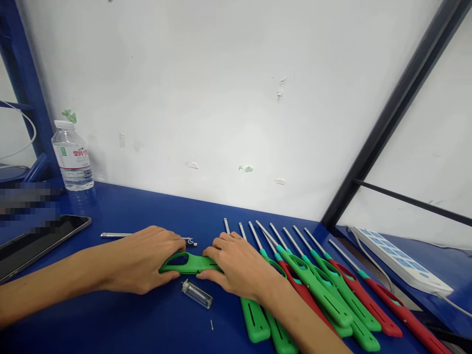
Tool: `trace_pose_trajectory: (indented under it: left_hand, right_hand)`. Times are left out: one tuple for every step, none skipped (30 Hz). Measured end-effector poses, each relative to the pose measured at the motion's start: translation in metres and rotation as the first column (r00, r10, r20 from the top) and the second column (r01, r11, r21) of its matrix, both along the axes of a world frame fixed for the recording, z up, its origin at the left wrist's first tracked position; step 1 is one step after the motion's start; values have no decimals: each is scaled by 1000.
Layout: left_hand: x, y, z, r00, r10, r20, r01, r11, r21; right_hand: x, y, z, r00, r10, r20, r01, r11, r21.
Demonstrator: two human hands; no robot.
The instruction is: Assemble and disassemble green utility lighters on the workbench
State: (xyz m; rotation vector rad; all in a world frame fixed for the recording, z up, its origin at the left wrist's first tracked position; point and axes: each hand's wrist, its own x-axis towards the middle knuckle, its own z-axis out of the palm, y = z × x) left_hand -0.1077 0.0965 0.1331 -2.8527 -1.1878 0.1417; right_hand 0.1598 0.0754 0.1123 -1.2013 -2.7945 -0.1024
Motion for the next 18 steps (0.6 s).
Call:
trace_pose_trajectory:
  left_hand:
    - [0, 0, 0, 1000, 2, 2, -2, 1000, -4]
    - [1, 0, -1, 1000, 3, 4, -3, 1000, -6]
    - [1, 0, -1, 1000, 4, 5, -4, 1000, -6]
    - [0, 1, -2, 1000, 4, 6, -4, 1000, -3]
    - [-1, 2, -1, 1000, 5, 6, -5, 1000, 3]
    - [-2, 4, 0, 1000, 9, 6, -9, 1000, 13]
    - [-5, 7, 3, 1000, 17, 7, -17, 1000, 26]
    - [-8, 11, 7, 1000, 30, 9, -31, 999, 44]
    - [-11, 18, 12, 999, 51, 11, -51, 997, 65]
    - [-14, 26, 20, 997, 77, 13, -78, 993, 87]
    - [-16, 36, 28, 994, 110, 14, -111, 988, 111]
    - [-18, 48, 37, 989, 146, 11, -146, 980, 132]
    - [-18, 61, 46, 984, 179, 1, -177, 973, 146]
    - [-16, 76, 54, 979, 201, -14, -197, 968, 154]
    - [-13, 91, 60, 976, 213, -40, -205, 968, 146]
    - [-8, 107, 64, 972, 225, -70, -214, 968, 133]
    - [-1, 122, 66, 969, 228, -94, -217, 969, 115]
    - [6, 137, 66, 966, 230, -113, -221, 971, 93]
  right_hand:
    - [1, 0, -1, 1000, 6, -8, -6, 1000, 4]
    - [1, 0, -1, 1000, 14, -18, -14, 1000, 9]
    - [2, -1, -2, 999, 22, -30, -21, 1000, 17]
    - [3, -1, -2, 999, 27, -45, -26, 999, 31]
    - [4, -1, -1, 997, 29, -66, -26, 998, 50]
    - [5, -1, 0, 995, 27, -92, -20, 997, 77]
    - [6, -1, 2, 992, 19, -125, -5, 994, 110]
    - [8, -1, 4, 987, 7, -163, 17, 989, 148]
    - [9, -1, 7, 979, -7, -205, 46, 981, 189]
    - [12, 0, 10, 968, -20, -249, 79, 970, 229]
    - [14, 1, 13, 955, -32, -294, 113, 958, 265]
    - [16, 2, 16, 941, -40, -335, 145, 944, 296]
    - [18, 3, 18, 927, -44, -372, 173, 931, 321]
    - [20, 4, 20, 914, -44, -403, 195, 920, 340]
    - [21, 4, 21, 903, -41, -427, 211, 910, 357]
    - [22, 5, 22, 896, -35, -443, 219, 902, 372]
    - [22, 6, 22, 890, -27, -455, 224, 895, 385]
    - [22, 6, 22, 886, -18, -463, 226, 889, 398]
